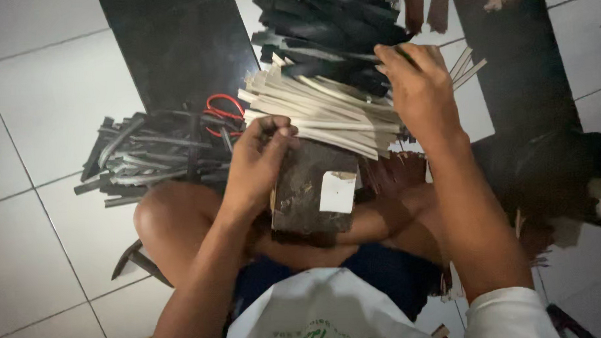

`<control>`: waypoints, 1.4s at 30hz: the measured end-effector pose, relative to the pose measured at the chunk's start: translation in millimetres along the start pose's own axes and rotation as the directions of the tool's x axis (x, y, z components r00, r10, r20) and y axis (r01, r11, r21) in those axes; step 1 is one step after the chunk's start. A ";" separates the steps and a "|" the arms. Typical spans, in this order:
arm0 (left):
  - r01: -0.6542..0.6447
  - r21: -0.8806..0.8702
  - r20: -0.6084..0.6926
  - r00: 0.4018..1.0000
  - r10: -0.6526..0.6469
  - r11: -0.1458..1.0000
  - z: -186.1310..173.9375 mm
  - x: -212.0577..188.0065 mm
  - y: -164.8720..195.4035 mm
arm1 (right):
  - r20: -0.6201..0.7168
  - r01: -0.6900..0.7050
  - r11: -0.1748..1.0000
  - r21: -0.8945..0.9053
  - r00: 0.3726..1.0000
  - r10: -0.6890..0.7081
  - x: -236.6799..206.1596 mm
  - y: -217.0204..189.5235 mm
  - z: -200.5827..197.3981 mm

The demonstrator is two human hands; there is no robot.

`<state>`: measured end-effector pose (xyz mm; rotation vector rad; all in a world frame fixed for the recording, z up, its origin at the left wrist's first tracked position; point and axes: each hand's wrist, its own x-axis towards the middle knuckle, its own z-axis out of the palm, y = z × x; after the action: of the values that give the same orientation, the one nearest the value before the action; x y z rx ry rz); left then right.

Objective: The person sits cross-legged on the floor and repeatedly smooths thin white plastic strips using a small white block on a wooden board. The person picks up a strip, rubs it with the block, and places it back on the pile, repeating this process continuously.

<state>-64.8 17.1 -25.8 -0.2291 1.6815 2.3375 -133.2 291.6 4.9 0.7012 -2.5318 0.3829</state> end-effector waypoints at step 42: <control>0.149 -0.075 -0.062 0.986 -0.154 0.986 -67.3 -40.9 -69.7 | 0.565 -0.652 0.610 0.452 0.738 0.370 -67.1 -149.1 14.6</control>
<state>-6.6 -30.3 -99.6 -0.4386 1.5537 2.3012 -7.3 189.6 -21.9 0.2086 -3.0053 1.5051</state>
